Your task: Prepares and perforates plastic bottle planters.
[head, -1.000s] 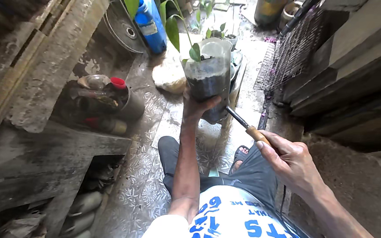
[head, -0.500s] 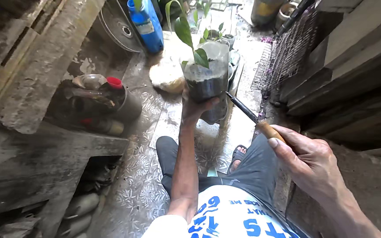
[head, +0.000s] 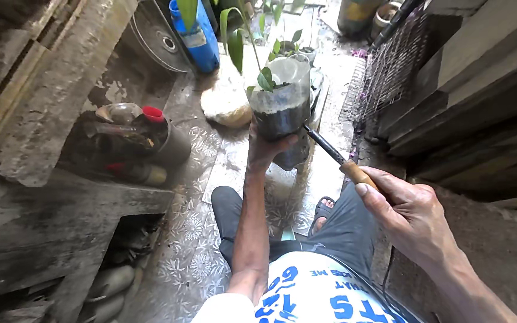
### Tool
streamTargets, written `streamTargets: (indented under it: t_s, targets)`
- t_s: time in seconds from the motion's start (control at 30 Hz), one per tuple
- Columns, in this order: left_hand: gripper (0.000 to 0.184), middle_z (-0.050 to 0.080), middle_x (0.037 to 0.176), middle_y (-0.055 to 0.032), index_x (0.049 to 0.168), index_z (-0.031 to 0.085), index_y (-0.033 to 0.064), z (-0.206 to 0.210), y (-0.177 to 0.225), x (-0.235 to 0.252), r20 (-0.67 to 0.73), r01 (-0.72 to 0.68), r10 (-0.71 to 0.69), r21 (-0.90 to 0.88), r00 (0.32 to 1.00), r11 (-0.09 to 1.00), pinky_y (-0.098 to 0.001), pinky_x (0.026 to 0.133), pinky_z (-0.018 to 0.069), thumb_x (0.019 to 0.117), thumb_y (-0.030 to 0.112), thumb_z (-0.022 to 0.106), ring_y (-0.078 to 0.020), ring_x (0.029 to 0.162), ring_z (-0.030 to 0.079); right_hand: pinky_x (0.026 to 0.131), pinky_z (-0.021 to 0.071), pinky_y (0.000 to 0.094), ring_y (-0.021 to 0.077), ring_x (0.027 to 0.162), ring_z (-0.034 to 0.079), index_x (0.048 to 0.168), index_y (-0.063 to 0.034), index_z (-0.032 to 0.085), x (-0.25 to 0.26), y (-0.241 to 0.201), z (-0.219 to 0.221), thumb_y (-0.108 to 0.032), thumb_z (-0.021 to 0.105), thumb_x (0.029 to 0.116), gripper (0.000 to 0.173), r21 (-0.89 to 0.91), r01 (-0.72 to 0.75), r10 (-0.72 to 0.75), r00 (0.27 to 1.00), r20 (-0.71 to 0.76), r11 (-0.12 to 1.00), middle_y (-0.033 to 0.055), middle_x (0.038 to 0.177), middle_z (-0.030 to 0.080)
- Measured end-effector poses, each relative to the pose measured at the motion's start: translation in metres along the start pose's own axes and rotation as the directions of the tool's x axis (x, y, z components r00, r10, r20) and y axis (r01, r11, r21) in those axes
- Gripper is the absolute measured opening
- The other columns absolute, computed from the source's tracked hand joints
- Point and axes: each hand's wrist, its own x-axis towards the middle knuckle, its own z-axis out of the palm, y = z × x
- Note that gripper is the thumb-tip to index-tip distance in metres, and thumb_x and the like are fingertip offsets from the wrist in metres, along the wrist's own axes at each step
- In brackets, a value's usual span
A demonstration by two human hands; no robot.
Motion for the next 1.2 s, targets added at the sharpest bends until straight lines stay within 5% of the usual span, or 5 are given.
streamTargets:
  t_s: [0.43,0.63,0.73,0.9,1.2]
  targets:
    - [0.111,0.064,0.125,-0.007,0.144,0.041,0.0,0.001,-0.005,0.002,-0.047,-0.001,0.005,0.083,0.999,0.997,-0.0328,0.1,0.056,0.0533,0.03,0.098,-0.0108,0.112,0.065,0.048,0.0395,0.0129,-0.0069,0.054,0.045,0.126,-0.0095,0.071,0.001,0.008,-0.001,-0.032,0.049,0.1076,0.037,0.002,-0.064,0.064,0.998,0.021,0.998,-0.0099,0.07,0.058]
    - [0.115,0.063,0.127,-0.0106,0.147,0.037,-0.0022,0.001,-0.002,0.007,-0.103,-0.045,0.061,0.158,0.993,0.986,-0.0333,0.102,0.0553,0.0562,0.034,0.097,-0.0127,0.115,0.065,0.041,0.0373,0.0198,0.0018,0.046,0.039,0.114,-0.0181,0.065,0.004,0.012,-0.006,-0.042,0.048,0.1084,0.03,0.415,-0.214,0.27,0.96,-0.08,0.884,-0.0109,0.062,0.044]
    - [0.124,0.055,0.141,-0.0182,0.151,0.032,-0.0062,0.009,-0.01,-0.001,-0.075,-0.081,0.107,0.291,0.991,0.953,-0.0349,0.111,0.0481,0.0543,0.035,0.098,-0.0172,0.127,0.058,0.043,0.043,0.0196,0.0027,0.044,0.043,0.107,-0.0194,0.061,0.037,0.004,-0.005,-0.04,0.063,0.1018,0.021,0.552,-0.228,0.355,0.926,-0.132,0.802,-0.01,0.059,0.046]
    - [0.107,0.065,0.125,-0.0155,0.14,0.043,-0.0098,0.038,-0.018,-0.022,0.026,-0.184,0.183,0.243,0.983,0.953,-0.0315,0.106,0.0529,0.0556,0.027,0.098,-0.0132,0.117,0.065,0.035,0.0381,0.0184,0.0034,0.041,0.041,0.124,-0.0097,0.068,0.079,0.002,0.002,-0.018,0.074,0.0954,0.03,0.613,-0.207,0.324,0.942,-0.086,0.763,-0.0024,0.069,0.06]
    - [0.089,0.068,0.117,-0.0103,0.136,0.049,-0.0051,0.047,0.005,0.003,-0.004,-0.088,0.09,0.178,0.996,0.98,-0.0317,0.098,0.0576,0.0666,0.027,0.093,-0.0117,0.107,0.068,0.038,0.0388,0.0232,0.0061,0.042,0.038,0.121,-0.0172,0.063,0.028,0.034,0.02,-0.042,0.044,0.109,0.033,0.558,-0.232,0.373,0.915,-0.152,0.797,-0.0064,0.059,0.041]
